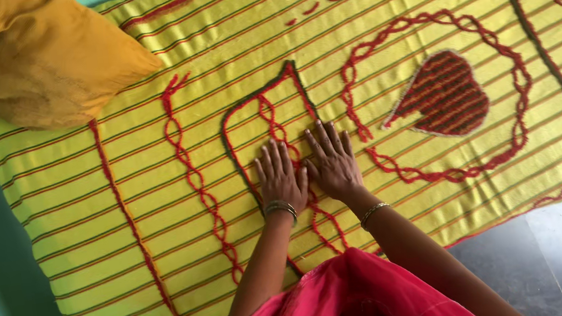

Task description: The person smooths a yellow striped bedsheet on a bed by hand, repeatedly patting and pressing the fabric to remove wrinkles. The person also briefly adjusts a black pillow and a brown pillow on the bed.

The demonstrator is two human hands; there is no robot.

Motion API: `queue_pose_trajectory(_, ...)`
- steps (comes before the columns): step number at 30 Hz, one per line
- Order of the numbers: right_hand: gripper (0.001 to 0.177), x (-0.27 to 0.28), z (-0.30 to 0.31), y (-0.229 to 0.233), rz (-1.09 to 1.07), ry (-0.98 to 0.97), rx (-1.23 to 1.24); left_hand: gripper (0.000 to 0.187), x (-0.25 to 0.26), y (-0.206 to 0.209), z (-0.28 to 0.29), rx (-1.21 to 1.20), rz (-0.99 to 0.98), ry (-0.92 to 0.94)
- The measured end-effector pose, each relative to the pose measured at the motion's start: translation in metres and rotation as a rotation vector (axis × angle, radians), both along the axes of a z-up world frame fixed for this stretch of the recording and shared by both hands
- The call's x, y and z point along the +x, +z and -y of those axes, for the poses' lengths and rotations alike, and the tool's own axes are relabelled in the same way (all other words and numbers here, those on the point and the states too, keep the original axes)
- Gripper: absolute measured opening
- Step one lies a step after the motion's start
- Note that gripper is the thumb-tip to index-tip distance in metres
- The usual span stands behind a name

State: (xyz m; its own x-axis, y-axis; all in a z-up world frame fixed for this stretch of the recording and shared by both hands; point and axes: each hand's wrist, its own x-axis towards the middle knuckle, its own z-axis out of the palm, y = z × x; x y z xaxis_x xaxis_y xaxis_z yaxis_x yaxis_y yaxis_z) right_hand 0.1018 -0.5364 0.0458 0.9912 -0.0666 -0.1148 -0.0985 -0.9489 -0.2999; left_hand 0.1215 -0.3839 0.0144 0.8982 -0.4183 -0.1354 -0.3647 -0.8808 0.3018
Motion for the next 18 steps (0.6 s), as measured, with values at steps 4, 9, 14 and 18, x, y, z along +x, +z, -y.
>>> queue_pose_trajectory(4, 0.074, -0.034, 0.022, 0.001, 0.027, -0.021, 0.023, 0.081, -0.04, 0.008, 0.025, 0.031, -0.008, -0.026)
queue_pose_trajectory(9, 0.072, -0.086, 0.062, 0.005, 0.066, -0.031, 0.071, 0.079, -0.086, 0.007, 0.064, 0.057, 0.047, -0.069)
queue_pose_trajectory(14, 0.066, -0.142, 0.123, 0.011, 0.038, -0.001, 0.038, 0.08, -0.144, 0.014, 0.13, 0.043, 0.013, -0.026)
queue_pose_trajectory(18, 0.064, -0.184, 0.184, 0.016, 0.032, 0.008, 0.059, 0.081, -0.183, 0.02, 0.191, 0.123, 0.033, -0.055)
